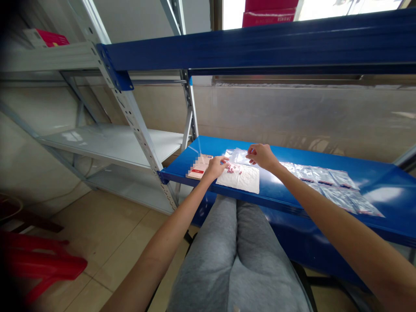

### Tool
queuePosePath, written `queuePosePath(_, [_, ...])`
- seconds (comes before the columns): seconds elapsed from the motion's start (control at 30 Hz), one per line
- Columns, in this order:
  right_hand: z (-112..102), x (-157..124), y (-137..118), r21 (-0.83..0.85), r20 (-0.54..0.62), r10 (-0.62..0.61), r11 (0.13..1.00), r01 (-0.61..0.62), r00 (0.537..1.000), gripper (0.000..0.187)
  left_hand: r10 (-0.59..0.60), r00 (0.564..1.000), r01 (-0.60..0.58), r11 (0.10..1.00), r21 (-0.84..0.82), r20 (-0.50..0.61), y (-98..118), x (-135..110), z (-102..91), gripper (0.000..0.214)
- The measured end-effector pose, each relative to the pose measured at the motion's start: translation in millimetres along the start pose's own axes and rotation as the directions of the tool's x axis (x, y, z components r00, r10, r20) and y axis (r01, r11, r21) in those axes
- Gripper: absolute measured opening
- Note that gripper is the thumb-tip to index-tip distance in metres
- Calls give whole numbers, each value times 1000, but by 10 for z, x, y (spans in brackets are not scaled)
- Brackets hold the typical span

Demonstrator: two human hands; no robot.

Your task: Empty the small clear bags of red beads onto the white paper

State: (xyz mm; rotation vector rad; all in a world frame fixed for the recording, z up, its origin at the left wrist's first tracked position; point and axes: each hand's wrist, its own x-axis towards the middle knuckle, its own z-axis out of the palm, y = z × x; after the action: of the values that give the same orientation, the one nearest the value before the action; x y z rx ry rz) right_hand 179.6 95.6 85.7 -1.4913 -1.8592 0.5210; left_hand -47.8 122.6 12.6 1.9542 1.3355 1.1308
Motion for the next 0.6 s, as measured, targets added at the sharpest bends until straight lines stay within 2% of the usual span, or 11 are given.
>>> queuePosePath(0.1, [-7,-76,54,102,-91,36,994,-27,995,27,-24,999,24,1000,-2,-25,-35,-38,-39,22])
queuePosePath(0.17, [0,-143,122,245,-162,87,968,-46,983,31,-35,999,34,999,-6,-35,-41,-51,-72,24])
queuePosePath(0.23, [34,-216,207,443,-232,174,895,-56,957,35,-41,998,40,999,-16,-37,-12,-53,-98,25])
queuePosePath(0.3, [103,-283,290,637,-273,283,769,-47,919,37,-42,999,41,998,-40,-24,57,-46,-97,22])
queuePosePath(0.4, [261,-347,363,832,-251,416,554,-25,874,36,-54,997,59,991,-118,46,211,-17,-12,21])
queuePosePath(0.47, [375,-362,359,894,-209,460,447,-22,863,38,-118,983,149,958,-245,140,325,18,97,31])
queuePosePath(0.53, [474,-365,319,919,-176,472,394,-29,864,40,-197,956,266,896,-355,219,428,62,222,44])
queuePosePath(0.6, [541,-365,262,923,-147,460,383,-47,876,43,-243,946,310,868,-387,214,507,111,331,50])
